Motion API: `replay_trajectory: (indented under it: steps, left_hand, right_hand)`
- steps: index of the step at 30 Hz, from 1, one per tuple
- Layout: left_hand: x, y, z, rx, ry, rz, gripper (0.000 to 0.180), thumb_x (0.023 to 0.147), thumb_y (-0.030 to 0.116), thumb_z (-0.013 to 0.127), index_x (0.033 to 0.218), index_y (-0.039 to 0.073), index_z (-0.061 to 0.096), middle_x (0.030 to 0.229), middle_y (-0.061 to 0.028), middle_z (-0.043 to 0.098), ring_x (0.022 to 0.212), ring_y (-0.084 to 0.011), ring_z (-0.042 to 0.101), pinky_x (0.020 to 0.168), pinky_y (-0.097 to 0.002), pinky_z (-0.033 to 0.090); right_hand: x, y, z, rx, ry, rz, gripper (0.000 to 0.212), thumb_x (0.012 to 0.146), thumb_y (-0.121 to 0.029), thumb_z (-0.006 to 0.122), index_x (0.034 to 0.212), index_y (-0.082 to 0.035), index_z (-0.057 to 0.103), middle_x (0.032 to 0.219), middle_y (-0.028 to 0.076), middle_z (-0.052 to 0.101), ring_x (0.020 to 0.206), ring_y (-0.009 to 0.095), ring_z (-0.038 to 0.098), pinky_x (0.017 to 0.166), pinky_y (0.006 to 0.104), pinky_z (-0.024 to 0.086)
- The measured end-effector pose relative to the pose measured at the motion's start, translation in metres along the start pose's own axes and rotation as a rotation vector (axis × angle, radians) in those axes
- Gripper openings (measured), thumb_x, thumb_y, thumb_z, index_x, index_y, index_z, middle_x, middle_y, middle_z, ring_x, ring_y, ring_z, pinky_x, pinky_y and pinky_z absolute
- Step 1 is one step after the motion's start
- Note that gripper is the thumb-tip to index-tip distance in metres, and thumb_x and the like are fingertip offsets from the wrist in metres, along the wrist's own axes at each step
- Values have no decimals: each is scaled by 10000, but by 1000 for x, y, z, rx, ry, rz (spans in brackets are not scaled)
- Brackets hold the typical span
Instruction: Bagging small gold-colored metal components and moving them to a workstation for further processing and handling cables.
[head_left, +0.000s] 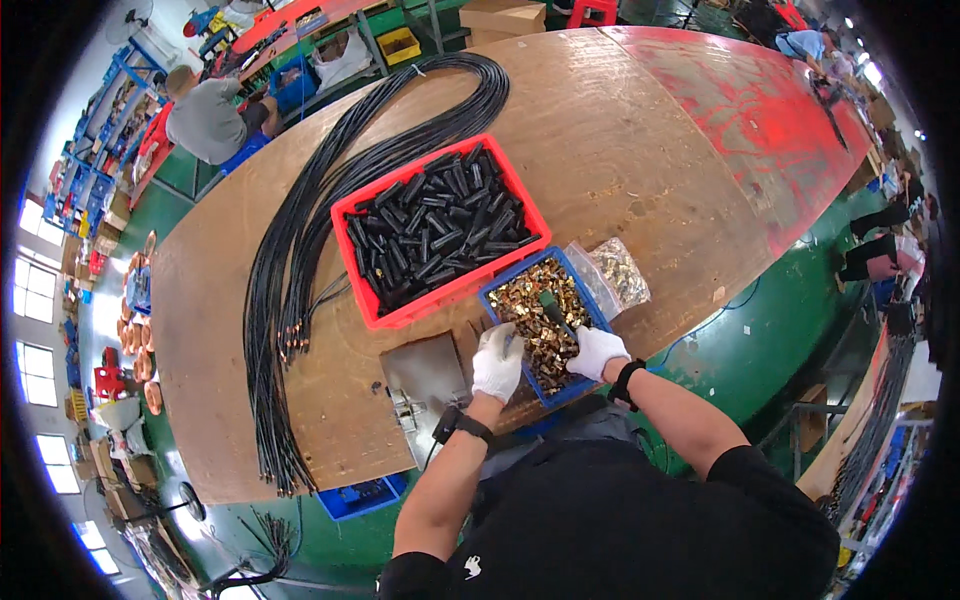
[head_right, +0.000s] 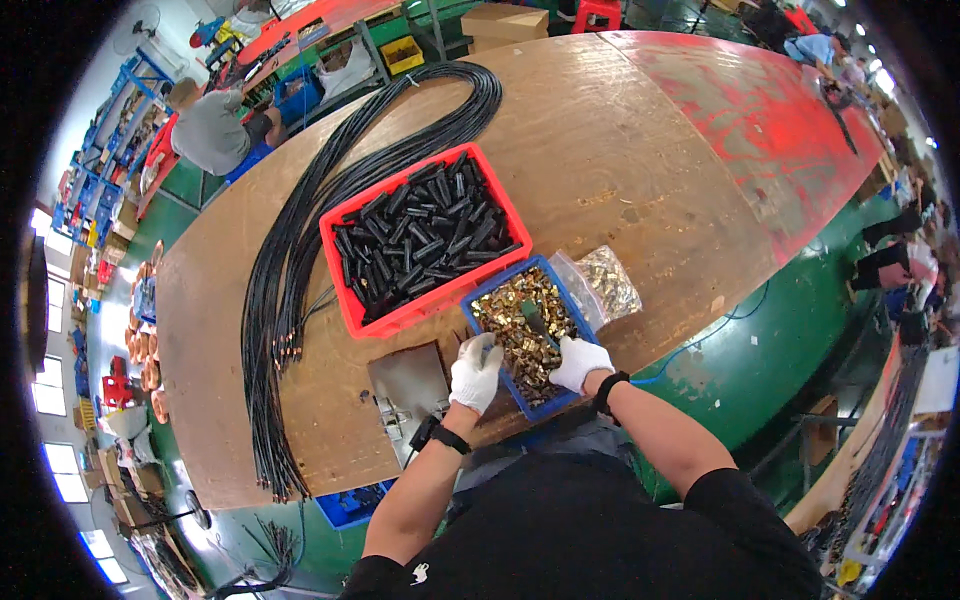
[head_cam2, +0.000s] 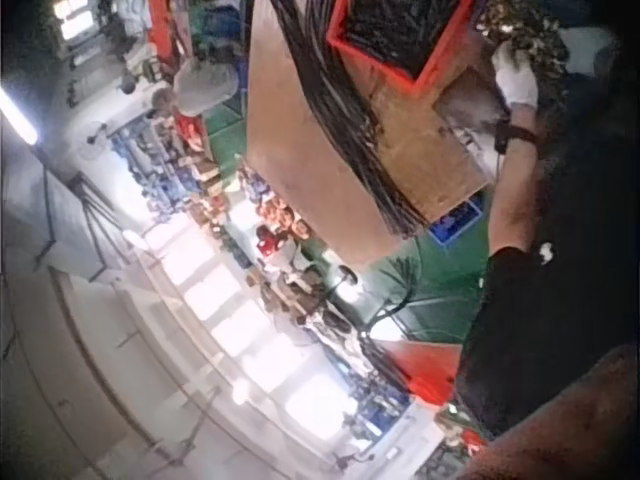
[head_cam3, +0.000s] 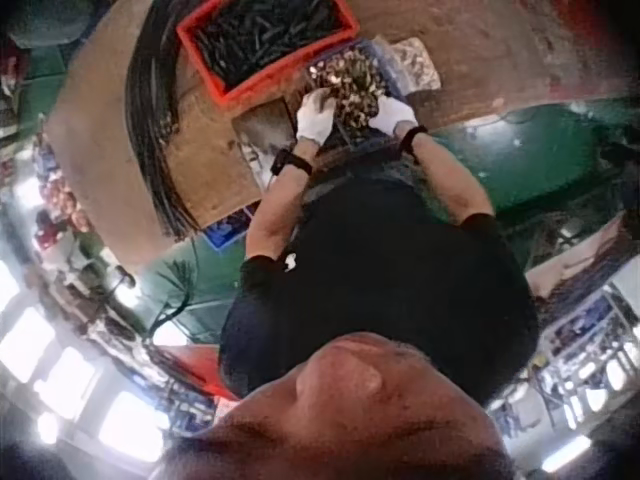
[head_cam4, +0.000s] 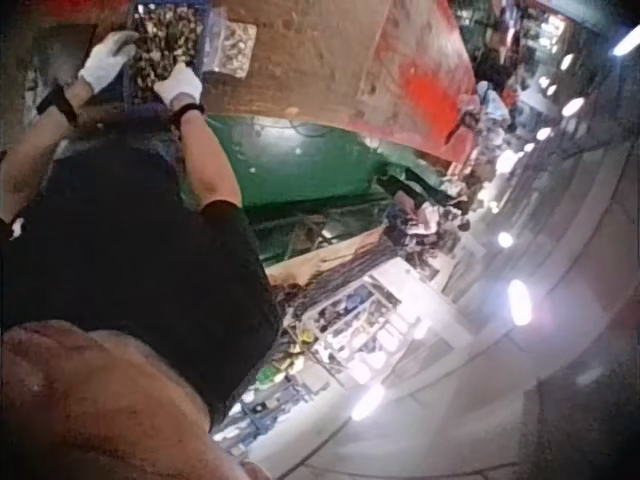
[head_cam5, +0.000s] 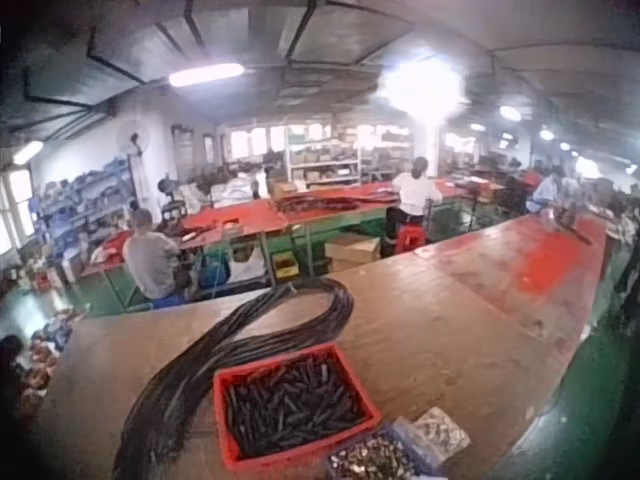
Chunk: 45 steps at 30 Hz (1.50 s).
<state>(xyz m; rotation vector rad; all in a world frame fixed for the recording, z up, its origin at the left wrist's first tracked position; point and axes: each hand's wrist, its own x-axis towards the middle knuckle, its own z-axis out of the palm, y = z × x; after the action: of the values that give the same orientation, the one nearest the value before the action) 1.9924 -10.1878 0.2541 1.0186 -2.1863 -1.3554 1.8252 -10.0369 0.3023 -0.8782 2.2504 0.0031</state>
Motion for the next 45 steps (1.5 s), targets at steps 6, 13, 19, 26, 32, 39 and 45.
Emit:
replay_trajectory:
  steps: [6, 13, 19, 26, 32, 39, 45]
  left_hand:
    - [-15, -5, -7, -29, 36, -69, 322, 947, 230, 689, 1211, 46, 692, 1126, -157, 681, 902, -231, 688, 873, -350, 547]
    - [-38, 17, -11, -105, 96, -135, 313, 960, 191, 676, 1204, -5, 681, 1121, -172, 698, 1038, -268, 674, 927, -361, 529]
    - [-54, 36, -4, -122, 71, -102, 254, 959, 165, 674, 1166, 20, 698, 1112, -163, 705, 1021, -276, 686, 924, -367, 533]
    - [-61, 32, 8, -325, -94, -200, 315, 982, 220, 676, 1208, 1, 694, 1091, -115, 713, 987, -205, 670, 879, -331, 536]
    - [-47, 77, 23, -810, -433, -903, 402, 1027, 433, 624, 1179, 61, 645, 924, -42, 638, 840, -159, 621, 782, -339, 566]
    - [-28, 102, 47, -1134, -321, -962, 316, 1035, 353, 593, 1190, 79, 622, 970, -86, 689, 825, -236, 686, 686, -388, 584]
    - [-24, 109, 21, -851, -203, -561, 367, 866, 125, 779, 1187, 47, 618, 882, 7, 627, 761, -117, 593, 698, -280, 491]
  right_hand:
    - [22, 30, -16, 404, -206, -142, 594, 723, -375, 795, 1179, -11, 690, 993, 153, 748, 901, 269, 705, 828, 386, 535]
    - [22, 30, -1, 652, -183, -149, 643, 761, -484, 832, 1167, -3, 701, 985, 102, 716, 880, 210, 652, 820, 362, 511]
    - [15, 20, -23, 691, -267, -21, 509, 785, -478, 815, 978, -10, 766, 848, 84, 720, 741, 163, 650, 693, 323, 500]
    - [-28, 24, -54, 794, -223, 73, 437, 818, -439, 800, 897, -10, 772, 730, 38, 666, 637, 140, 593, 606, 320, 468]
    - [-72, 37, -53, 719, -201, 58, 452, 843, -460, 775, 910, -13, 767, 706, 27, 652, 643, 110, 591, 608, 288, 467]
    - [-114, 9, -32, 616, 188, -234, 514, 824, -510, 766, 1160, -122, 733, 896, 193, 734, 849, 369, 716, 767, 410, 552]
    - [-133, 23, -57, 978, 289, -266, 346, 1018, -273, 638, 1224, 0, 691, 1088, 130, 748, 1009, 180, 690, 887, 346, 535]
